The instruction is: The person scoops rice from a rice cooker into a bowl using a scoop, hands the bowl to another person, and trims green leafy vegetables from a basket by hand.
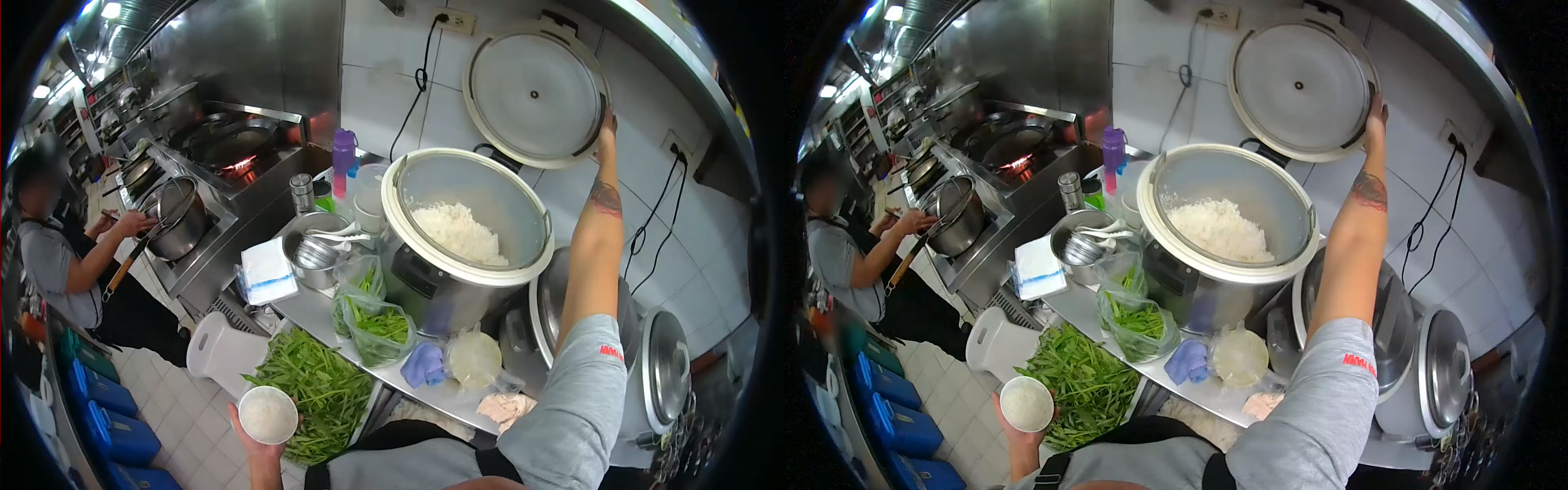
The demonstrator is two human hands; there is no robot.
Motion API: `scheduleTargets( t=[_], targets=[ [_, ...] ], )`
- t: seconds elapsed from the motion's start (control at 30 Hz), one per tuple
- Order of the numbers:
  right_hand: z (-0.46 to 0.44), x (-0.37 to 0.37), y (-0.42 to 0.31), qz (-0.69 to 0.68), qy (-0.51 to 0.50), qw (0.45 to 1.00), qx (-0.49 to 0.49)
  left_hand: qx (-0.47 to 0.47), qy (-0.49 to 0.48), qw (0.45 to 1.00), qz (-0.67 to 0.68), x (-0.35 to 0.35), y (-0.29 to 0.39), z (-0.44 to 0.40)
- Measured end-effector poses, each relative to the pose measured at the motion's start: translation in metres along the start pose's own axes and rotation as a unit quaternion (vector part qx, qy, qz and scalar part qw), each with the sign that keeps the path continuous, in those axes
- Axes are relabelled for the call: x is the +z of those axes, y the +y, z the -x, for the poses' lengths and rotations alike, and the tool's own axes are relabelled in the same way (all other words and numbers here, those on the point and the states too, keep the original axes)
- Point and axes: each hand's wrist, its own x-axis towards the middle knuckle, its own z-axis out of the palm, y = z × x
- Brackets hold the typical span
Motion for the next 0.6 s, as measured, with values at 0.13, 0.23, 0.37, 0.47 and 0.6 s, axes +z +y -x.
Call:
scheduleTargets(
  t=[0.13,0.23,0.37,0.47,0.6],
  targets=[
    [0.013,-0.027,-0.037,0.059,-0.007,0.982,-0.180,-0.030,0.001,1.000,0.006,0.004,-0.001,-0.005],
    [0.088,-0.062,-0.100,0.166,-0.056,0.889,-0.424,-0.047,-0.044,0.998,0.005,0.007,-0.007,-0.011],
    [0.231,-0.104,-0.122,0.087,-0.109,0.888,-0.438,-0.102,-0.065,0.992,0.027,0.010,-0.016,-0.012],
    [0.295,-0.118,-0.104,0.219,-0.165,0.856,-0.439,-0.135,-0.079,0.987,0.046,0.009,-0.023,-0.008],
    [0.345,-0.130,-0.093,0.294,-0.203,0.821,-0.446,-0.154,-0.133,0.979,0.031,0.009,-0.024,0.004]
  ],
)
